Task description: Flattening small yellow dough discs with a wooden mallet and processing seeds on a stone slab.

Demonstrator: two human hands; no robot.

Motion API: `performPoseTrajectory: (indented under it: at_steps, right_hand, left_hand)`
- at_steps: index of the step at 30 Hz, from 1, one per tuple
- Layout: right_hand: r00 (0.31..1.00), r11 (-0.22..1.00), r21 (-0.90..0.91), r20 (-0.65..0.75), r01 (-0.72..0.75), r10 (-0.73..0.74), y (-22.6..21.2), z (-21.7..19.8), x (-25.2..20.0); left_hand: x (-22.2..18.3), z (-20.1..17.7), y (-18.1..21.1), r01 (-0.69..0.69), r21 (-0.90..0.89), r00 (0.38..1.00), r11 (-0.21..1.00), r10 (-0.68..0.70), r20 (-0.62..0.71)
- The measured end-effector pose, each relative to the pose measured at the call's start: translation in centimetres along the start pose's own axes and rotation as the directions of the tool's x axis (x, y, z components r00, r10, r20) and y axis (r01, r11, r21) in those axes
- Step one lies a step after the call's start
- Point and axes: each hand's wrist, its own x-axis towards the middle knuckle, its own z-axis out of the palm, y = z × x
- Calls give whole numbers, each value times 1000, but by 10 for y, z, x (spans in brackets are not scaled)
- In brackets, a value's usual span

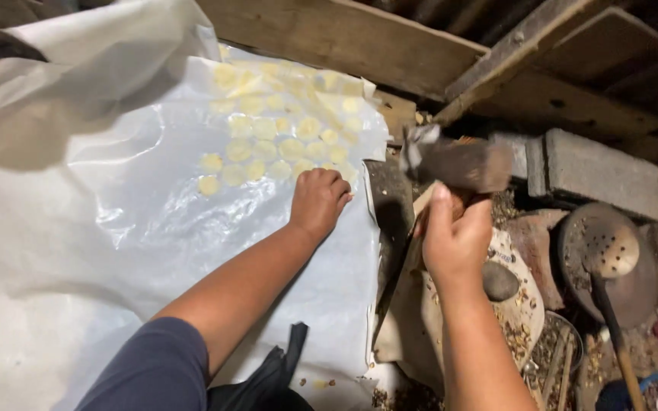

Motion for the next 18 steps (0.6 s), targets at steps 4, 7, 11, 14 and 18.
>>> performPoseTrajectory:
  at_steps: [4, 7, 11, 14, 18]
  right_hand:
    - [972, 989, -146, -233, 6, -41, 84, 70, -20]
    - [994, 842, -531, 94, 96, -54, 141, 107, -46]
    - [805, 847, -451, 368, -283, 465, 99, 86, -11]
    - [865, 861, -405, 260, -307, 430, 66, 50, 5]
    - [994, 960, -272, -64, 69, -89, 24, -3, 12]
  left_hand:
    - [-12, -9, -10, 4, 8, 1000, 1000, -4, 30]
    - [-35, -21, -17, -20, -13, 999, 1000, 20, -40]
    - [-35, -32, -20, 46, -62, 999, 997, -44, 31]
    - [-18, -7, -14, 53, -106, 998, 993, -49, 34]
    - [-6, 14, -5, 52, -81, 987, 995, -39, 158]
